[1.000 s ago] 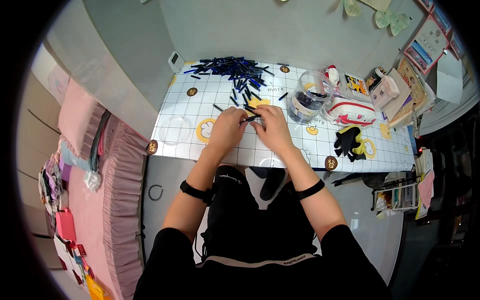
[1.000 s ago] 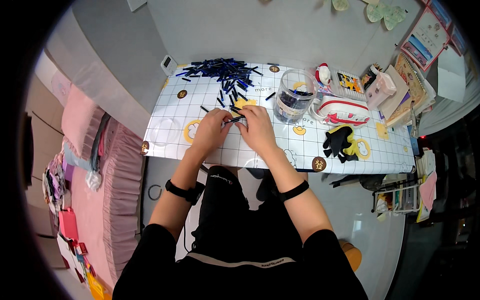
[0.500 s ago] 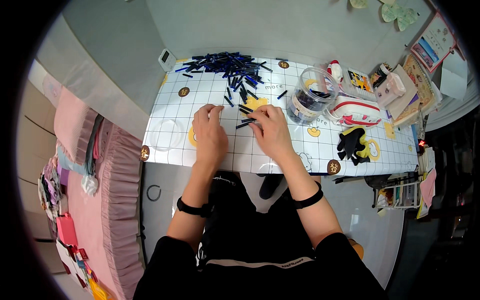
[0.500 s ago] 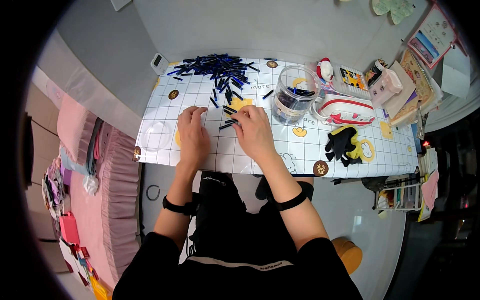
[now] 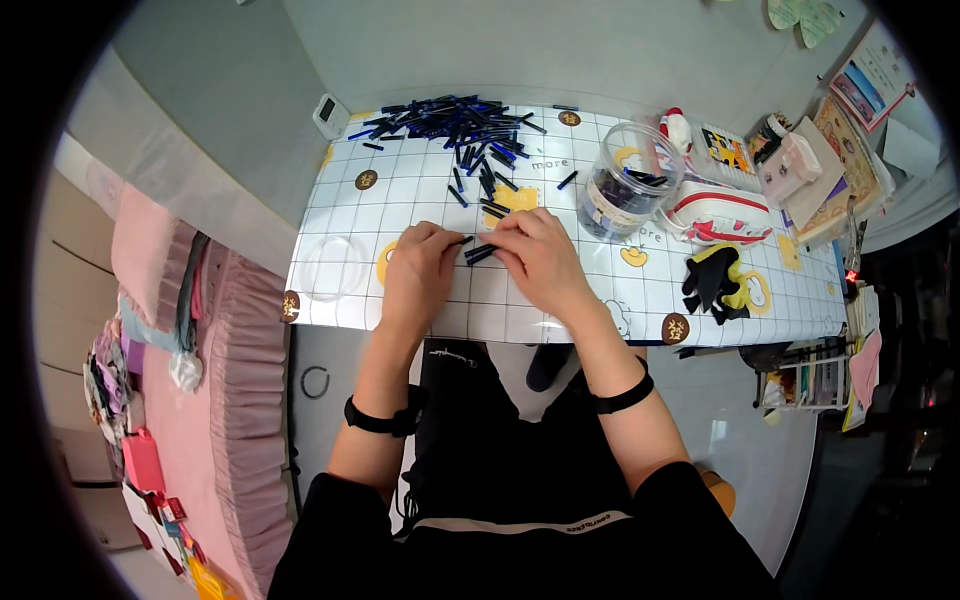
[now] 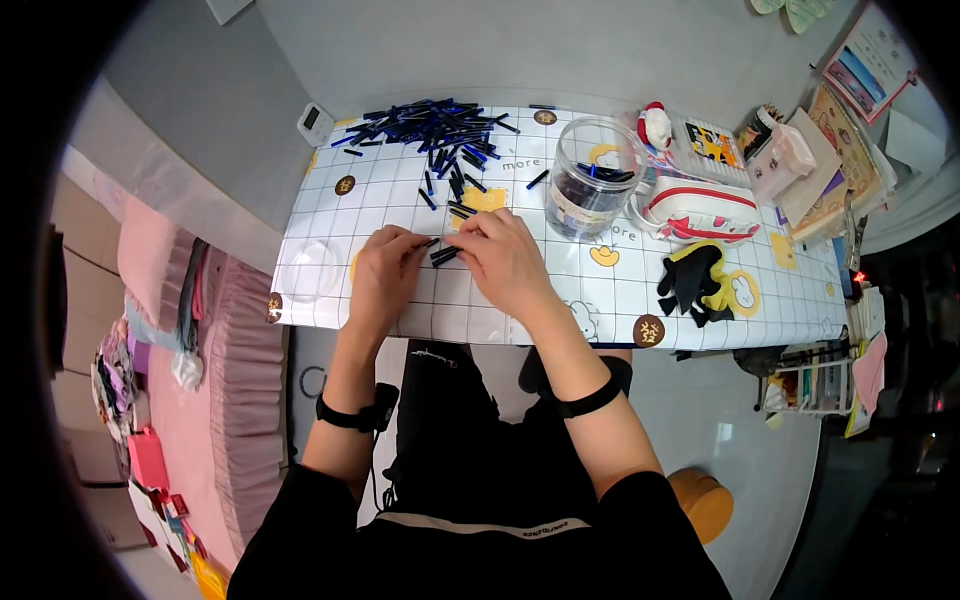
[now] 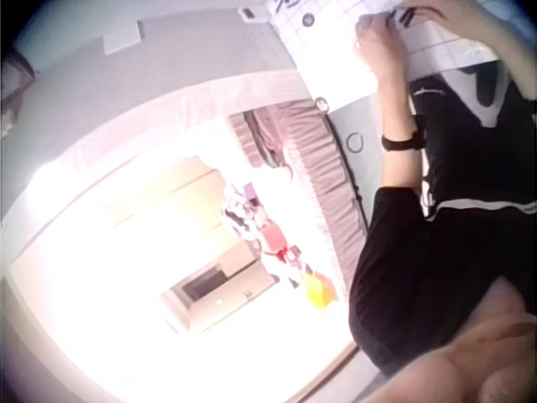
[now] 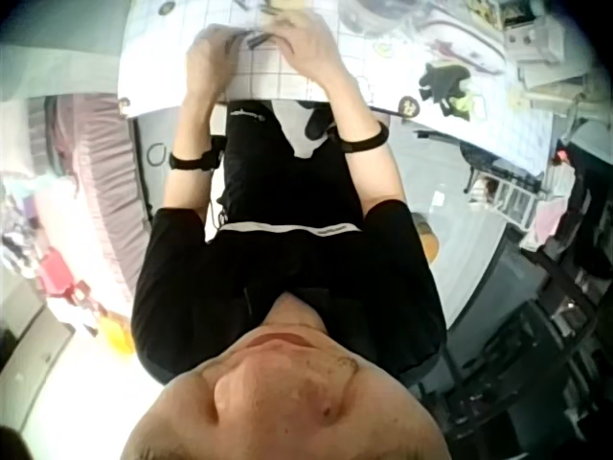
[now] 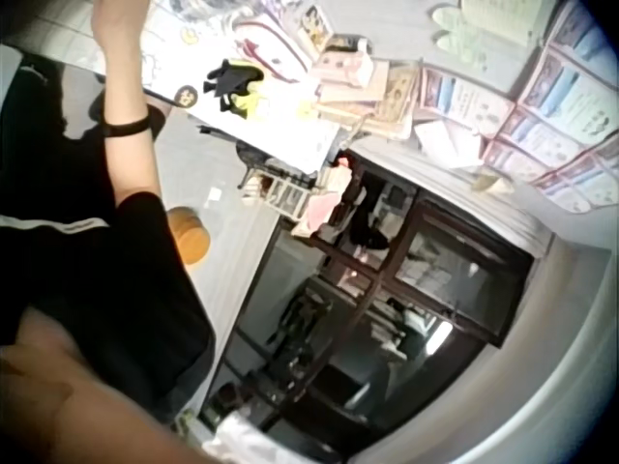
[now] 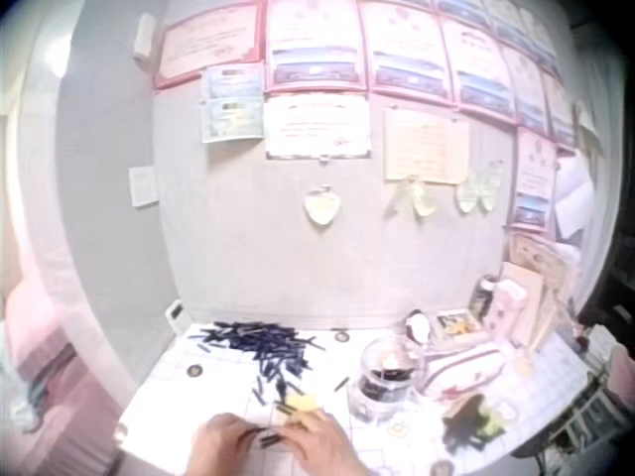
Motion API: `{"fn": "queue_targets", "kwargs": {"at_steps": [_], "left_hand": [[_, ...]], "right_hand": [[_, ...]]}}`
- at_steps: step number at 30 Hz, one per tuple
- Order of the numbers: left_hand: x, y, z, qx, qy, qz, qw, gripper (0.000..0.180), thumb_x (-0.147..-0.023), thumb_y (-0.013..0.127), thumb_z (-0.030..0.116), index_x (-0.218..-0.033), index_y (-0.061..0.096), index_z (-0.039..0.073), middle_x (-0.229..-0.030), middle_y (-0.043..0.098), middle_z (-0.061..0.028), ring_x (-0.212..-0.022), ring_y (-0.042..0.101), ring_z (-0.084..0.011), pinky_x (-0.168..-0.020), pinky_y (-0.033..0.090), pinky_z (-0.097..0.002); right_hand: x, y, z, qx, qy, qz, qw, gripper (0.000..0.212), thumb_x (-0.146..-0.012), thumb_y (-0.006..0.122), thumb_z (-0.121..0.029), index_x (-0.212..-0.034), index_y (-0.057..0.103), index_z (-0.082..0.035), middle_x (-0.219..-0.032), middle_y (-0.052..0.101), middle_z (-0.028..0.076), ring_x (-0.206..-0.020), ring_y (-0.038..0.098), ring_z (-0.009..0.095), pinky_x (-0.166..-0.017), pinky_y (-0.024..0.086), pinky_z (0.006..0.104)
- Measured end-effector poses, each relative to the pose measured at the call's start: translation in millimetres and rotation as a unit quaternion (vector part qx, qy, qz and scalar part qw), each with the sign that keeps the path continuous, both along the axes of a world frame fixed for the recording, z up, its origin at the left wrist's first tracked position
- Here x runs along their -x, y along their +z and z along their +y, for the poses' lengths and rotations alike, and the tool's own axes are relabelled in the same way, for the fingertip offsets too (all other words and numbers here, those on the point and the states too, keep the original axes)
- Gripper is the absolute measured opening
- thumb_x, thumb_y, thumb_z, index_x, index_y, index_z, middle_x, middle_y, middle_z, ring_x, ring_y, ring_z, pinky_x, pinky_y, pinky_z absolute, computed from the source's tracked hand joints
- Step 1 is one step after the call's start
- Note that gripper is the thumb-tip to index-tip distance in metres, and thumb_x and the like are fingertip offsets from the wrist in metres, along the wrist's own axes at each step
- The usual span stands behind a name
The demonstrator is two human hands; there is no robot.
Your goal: The person assembles multiple pens by picking up pen barrels and clicking the pen caps onto them by hand, placing each completed pen back onto a pile on the desk.
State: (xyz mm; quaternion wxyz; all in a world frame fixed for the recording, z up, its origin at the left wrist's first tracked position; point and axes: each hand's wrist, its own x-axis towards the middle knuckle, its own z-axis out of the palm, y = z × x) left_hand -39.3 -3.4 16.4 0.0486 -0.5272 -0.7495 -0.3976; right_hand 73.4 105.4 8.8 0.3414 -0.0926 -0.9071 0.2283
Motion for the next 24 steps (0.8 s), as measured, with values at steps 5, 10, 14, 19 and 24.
{"fn": "queue_targets", "kwargs": {"at_steps": [5,10,14,19,24], "left_hand": [[-14,3,9,0.006,-0.035,-0.091,0.995,0.014,-0.065,0.056,0.003,-0.078,0.057,-0.001,-0.073,0.052,-0.0118,-0.07,0.049,-0.0257,-0.06,0.041,-0.0317],[-13,1,8,-0.005,-0.052,-0.007,0.999,0.018,-0.062,0.06,0.006,-0.079,0.056,-0.001,-0.073,0.05,-0.0125,-0.07,0.049,-0.0268,-0.062,0.04,-0.0329],[-12,4,7,0.012,-0.045,0.006,0.999,0.017,-0.062,0.06,0.006,-0.077,0.054,0.0,-0.072,0.05,-0.0122,-0.069,0.049,-0.0269,-0.059,0.041,-0.0327],[-16,8,9,0.071,0.025,-0.026,0.997,0.017,-0.064,0.06,0.011,-0.075,0.052,0.001,-0.072,0.05,-0.0122,-0.061,0.051,-0.0279,-0.052,0.041,-0.0333],[-18,8,15,0.101,0.06,-0.02,0.993,0.016,-0.066,0.059,0.013,-0.074,0.052,0.001,-0.071,0.052,-0.0127,-0.06,0.052,-0.028,-0.052,0.042,-0.0333]], "right_hand": [[3,-1,2,-0.015,-0.058,0.038,0.997,0.016,-0.067,0.053,-0.003,-0.082,0.055,-0.004,-0.085,0.049,0.005,-0.08,0.044,0.023,-0.071,0.037,0.0311],[4,-1,1,-0.068,-0.07,0.016,0.995,0.014,-0.068,0.052,-0.003,-0.081,0.054,-0.003,-0.089,0.05,0.006,-0.081,0.045,0.024,-0.071,0.037,0.0314],[4,-1,1,-0.048,-0.093,0.03,0.994,0.01,-0.065,0.053,-0.002,-0.075,0.054,-0.004,-0.082,0.05,0.005,-0.078,0.044,0.022,-0.069,0.037,0.0313],[3,-1,1,-0.027,-0.112,0.035,0.993,0.009,-0.063,0.055,-0.002,-0.07,0.051,-0.004,-0.077,0.05,0.005,-0.074,0.045,0.023,-0.066,0.037,0.0317],[3,-4,2,0.007,-0.105,0.017,0.994,0.012,-0.065,0.054,0.0,-0.076,0.049,-0.004,-0.074,0.048,0.006,-0.074,0.044,0.024,-0.063,0.038,0.0311]]}}
